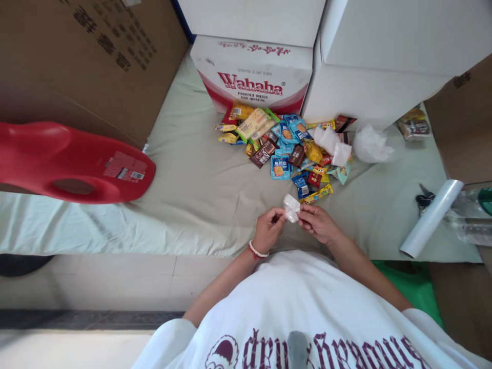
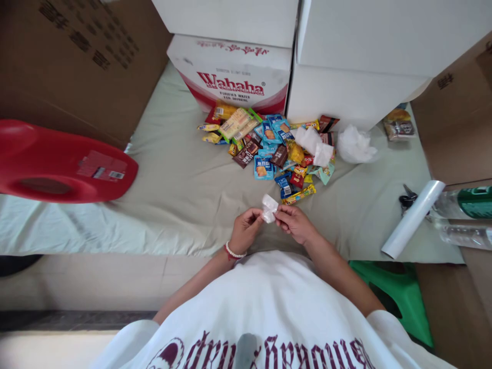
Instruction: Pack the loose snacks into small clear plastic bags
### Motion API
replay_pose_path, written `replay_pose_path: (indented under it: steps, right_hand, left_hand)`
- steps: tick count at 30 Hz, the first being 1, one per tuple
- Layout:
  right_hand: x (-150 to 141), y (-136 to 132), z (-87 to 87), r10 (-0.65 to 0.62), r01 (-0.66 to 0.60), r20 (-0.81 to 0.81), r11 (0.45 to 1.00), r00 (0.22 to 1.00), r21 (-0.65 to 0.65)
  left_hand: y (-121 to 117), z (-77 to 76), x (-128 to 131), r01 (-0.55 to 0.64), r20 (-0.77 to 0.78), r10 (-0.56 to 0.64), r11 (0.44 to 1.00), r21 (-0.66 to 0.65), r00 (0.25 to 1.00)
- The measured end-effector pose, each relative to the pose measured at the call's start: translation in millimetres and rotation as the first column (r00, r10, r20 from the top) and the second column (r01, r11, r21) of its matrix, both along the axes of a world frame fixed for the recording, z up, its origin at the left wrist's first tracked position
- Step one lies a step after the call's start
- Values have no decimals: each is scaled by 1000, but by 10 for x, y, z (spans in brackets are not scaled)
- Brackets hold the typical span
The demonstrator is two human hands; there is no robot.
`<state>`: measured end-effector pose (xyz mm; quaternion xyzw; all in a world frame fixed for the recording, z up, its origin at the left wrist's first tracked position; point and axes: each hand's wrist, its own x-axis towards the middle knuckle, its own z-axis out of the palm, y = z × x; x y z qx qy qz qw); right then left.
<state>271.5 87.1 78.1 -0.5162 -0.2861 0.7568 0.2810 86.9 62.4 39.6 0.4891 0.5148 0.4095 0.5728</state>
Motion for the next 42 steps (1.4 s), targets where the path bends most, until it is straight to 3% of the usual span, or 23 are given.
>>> replay_pose_path:
  steps: [5,8,11,14,17,21,24,26,28,30,32,33,35,36,39,40,42]
  right_hand:
    - [69,26,3,-54,54,12,998,998,18]
    - [72,16,5,-14,12,44,999,999,32]
    - [-16,-12,21,46,-49,48,997,998,60]
    - [-79,-17,46,47,-49,26,996,999,78]
    - [13,19,62,14,-14,-10,998,1000,57]
    - [237,40,43,-73,70,36,994,997,78]
    - [205,-14,-15,-197,135,159,934,967,331]
    - [81,-42,-75,-180,57,221,880,958,471]
    - [-24,-8,-141,-101,-39,261,876,960,481]
    - [-29,98,-183,-117,-24,283,892,952,452]
    - [60,227,-169,-281,102,315,870,906,482]
    - [110,276,-137,-386,166,338,832,858,529]
    - [152,303,-38,-457,160,367,774,810,612]
    - [126,280,15,-389,82,376,778,841,622]
    - [-98,141,93,11,-222,373,818,928,530]
    - [-175,103,80,70,-252,357,831,932,496]
    - [-249,73,11,-25,-139,326,872,945,469]
  left_hand:
    - [14,-50,-118,-52,-2,52,998,-39,999]
    - [0,8,-164,-73,-22,75,996,58,997]
    - [-2,75,-111,9,-46,-3,991,135,999]
    - [15,63,-54,4,25,-5,1000,30,1000]
    - [40,-12,-91,-66,140,83,990,-122,987]
    - [64,-67,-221,-170,248,225,959,-226,942]
    - [46,-30,-241,-186,238,239,956,-225,941]
    - [19,12,-204,-139,210,181,969,-202,961]
    - [-8,51,-162,-90,211,133,975,-203,968]
    - [-24,78,-150,-97,232,147,972,-212,962]
    - [-31,99,-174,-154,218,197,967,-201,956]
    - [-35,111,-193,-182,193,218,965,-187,957]
    - [-48,142,-220,-211,114,227,967,-140,967]
    - [-58,159,-223,-205,76,214,972,-112,974]
    - [-88,190,-201,-172,7,172,985,-21,985]
    - [-91,183,-195,-185,-1,185,983,4,983]
    - [-78,132,-215,-244,-18,244,970,11,969]
